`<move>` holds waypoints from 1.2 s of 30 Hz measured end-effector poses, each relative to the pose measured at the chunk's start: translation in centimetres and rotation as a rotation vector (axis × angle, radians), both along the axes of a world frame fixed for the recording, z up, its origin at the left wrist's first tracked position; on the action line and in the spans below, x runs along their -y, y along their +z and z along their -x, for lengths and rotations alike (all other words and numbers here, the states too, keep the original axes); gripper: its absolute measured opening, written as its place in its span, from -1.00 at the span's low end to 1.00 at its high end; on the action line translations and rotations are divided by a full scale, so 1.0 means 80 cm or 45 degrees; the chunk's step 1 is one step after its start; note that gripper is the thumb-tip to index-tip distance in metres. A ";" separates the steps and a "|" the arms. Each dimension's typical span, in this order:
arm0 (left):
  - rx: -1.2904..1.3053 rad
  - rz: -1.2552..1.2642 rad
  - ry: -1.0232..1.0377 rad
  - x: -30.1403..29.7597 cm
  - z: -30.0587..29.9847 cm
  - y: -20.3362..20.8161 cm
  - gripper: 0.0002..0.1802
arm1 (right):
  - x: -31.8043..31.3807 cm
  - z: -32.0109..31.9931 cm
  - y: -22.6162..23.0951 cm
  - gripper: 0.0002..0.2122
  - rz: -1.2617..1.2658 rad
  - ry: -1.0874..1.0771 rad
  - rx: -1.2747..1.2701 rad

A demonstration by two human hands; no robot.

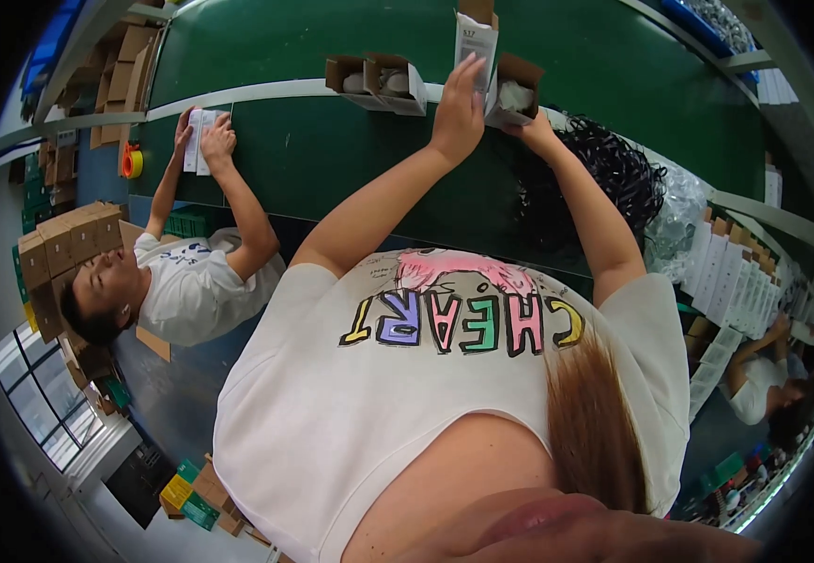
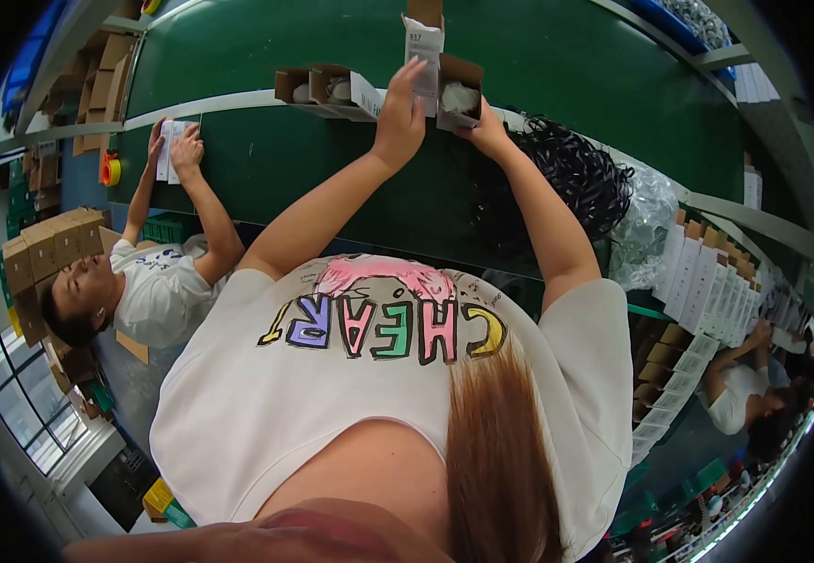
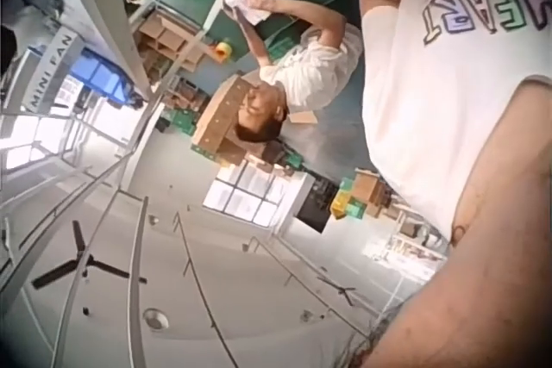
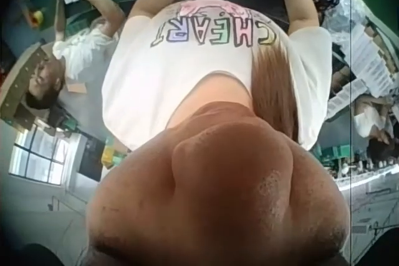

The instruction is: Packaging small product units into individual boxes and then loading those boxes into larger cardboard trays on a production line.

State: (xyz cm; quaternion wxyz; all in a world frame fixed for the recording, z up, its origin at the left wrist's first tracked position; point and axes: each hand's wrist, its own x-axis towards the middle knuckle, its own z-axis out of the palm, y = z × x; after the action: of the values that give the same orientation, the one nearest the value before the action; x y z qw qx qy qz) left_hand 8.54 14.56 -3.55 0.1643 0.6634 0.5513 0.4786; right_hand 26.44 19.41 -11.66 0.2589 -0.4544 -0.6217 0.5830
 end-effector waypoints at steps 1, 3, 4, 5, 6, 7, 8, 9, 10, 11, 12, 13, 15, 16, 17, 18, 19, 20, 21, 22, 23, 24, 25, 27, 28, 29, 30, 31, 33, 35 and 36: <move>-0.010 -0.037 0.047 -0.033 -0.001 -0.010 -0.39 | -0.004 0.002 -0.006 -0.30 -0.002 -0.026 0.000; -0.014 -0.080 0.068 -0.099 -0.004 -0.030 -0.41 | -0.016 -0.002 -0.026 -0.30 0.101 -0.097 -0.083; -0.185 0.182 0.154 -0.129 -0.009 -0.037 -0.44 | -0.021 -0.007 -0.037 -0.30 0.149 -0.130 -0.124; -0.362 0.448 0.246 -0.152 -0.014 -0.045 -0.46 | -0.022 -0.010 -0.048 -0.30 0.202 -0.155 -0.168; -0.607 0.655 0.192 -0.175 -0.015 -0.043 -0.46 | -0.021 -0.013 -0.054 -0.31 0.219 -0.217 -0.157; -0.856 0.856 0.139 -0.194 -0.011 -0.040 -0.46 | -0.021 -0.012 -0.061 -0.33 0.235 -0.276 -0.147; -0.861 0.845 0.126 -0.213 -0.004 -0.046 -0.46 | -0.020 -0.007 -0.062 -0.33 0.228 -0.292 -0.150; -1.021 0.917 0.104 -0.228 0.007 -0.054 -0.46 | -0.014 0.003 -0.060 -0.35 0.042 -0.283 -0.041; -1.180 0.989 0.085 -0.241 0.019 -0.062 -0.46 | -0.009 0.010 -0.057 -0.37 -0.145 -0.272 0.069; -1.234 0.859 0.097 -0.244 0.031 -0.075 -0.50 | -0.001 0.016 -0.051 -0.37 -0.143 -0.278 0.063; -1.285 0.728 0.112 -0.246 0.043 -0.087 -0.53 | 0.006 0.021 -0.045 -0.37 -0.180 -0.262 0.067; -1.292 0.725 0.093 -0.250 0.041 -0.080 -0.53 | 0.013 0.020 -0.041 -0.37 -0.212 -0.263 0.077; -1.342 1.028 0.018 -0.264 0.037 -0.059 -0.63 | 0.019 0.019 -0.033 -0.38 -0.276 -0.252 0.096; -1.351 1.025 0.013 -0.268 0.037 -0.048 -0.63 | 0.018 0.020 -0.031 -0.38 -0.274 -0.261 0.092; -1.360 1.009 -0.103 -0.273 0.039 -0.040 -0.65 | 0.015 0.023 -0.029 -0.38 -0.255 -0.333 0.064; -1.367 0.999 -0.218 -0.273 0.042 -0.033 -0.67 | 0.013 0.026 -0.029 -0.38 -0.230 -0.400 0.036; -1.370 0.990 -0.328 -0.273 0.046 -0.024 -0.68 | 0.012 0.029 -0.029 -0.38 -0.206 -0.461 0.008; -1.367 0.982 -0.433 -0.272 0.049 -0.012 -0.70 | 0.013 0.033 -0.028 -0.38 -0.183 -0.517 -0.019; -1.413 0.998 -0.518 -0.260 0.040 0.017 -0.71 | 0.018 0.032 -0.030 -0.38 -0.169 -0.514 -0.022; -1.458 1.015 -0.592 -0.231 0.035 0.049 -0.70 | 0.024 0.032 -0.029 -0.38 -0.200 -0.468 0.020; -1.458 1.024 -0.582 -0.204 0.038 0.061 -0.70 | 0.023 0.030 -0.032 -0.38 -0.238 -0.423 0.064; -1.454 0.811 -0.662 -0.175 0.041 0.073 -0.72 | 0.022 0.028 -0.035 -0.38 -0.277 -0.376 0.108; -1.448 0.600 -0.716 -0.145 0.052 0.090 -0.74 | 0.021 0.033 -0.033 -0.38 -0.327 -0.314 0.141; -1.503 0.207 -0.656 -0.095 0.068 0.098 -0.87 | 0.021 0.037 -0.034 -0.38 -0.310 -0.270 0.077; -1.491 0.222 -0.648 -0.073 0.073 0.092 -0.87 | 0.022 0.037 -0.038 -0.37 -0.281 -0.252 0.040; -1.430 0.019 -0.530 -0.052 0.072 0.090 -0.91 | 0.023 0.036 -0.040 -0.37 -0.257 -0.236 -0.007; -1.362 -0.184 -0.415 -0.036 0.071 0.086 -0.93 | 0.025 0.037 -0.043 -0.37 -0.232 -0.223 -0.052; -1.364 -0.174 -0.402 -0.024 0.072 0.081 -0.93 | 0.028 0.039 -0.040 -0.37 -0.230 -0.208 -0.055; -1.305 -0.219 -0.254 -0.006 0.072 0.071 -0.91 | 0.030 0.039 -0.028 -0.36 -0.225 -0.144 0.019; -1.241 -0.272 -0.112 0.005 0.073 0.064 -0.88 | 0.033 0.041 -0.017 -0.35 -0.224 -0.088 0.097; -1.238 -0.275 -0.110 0.005 0.073 0.063 -0.88 | 0.034 0.041 -0.016 -0.35 -0.227 -0.088 0.100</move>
State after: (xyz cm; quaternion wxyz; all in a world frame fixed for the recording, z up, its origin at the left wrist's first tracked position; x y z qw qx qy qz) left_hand 2.70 14.13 1.53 -0.1616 0.8451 0.4835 0.1611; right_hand 23.13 16.66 -12.95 0.2936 -0.4731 -0.6649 0.4978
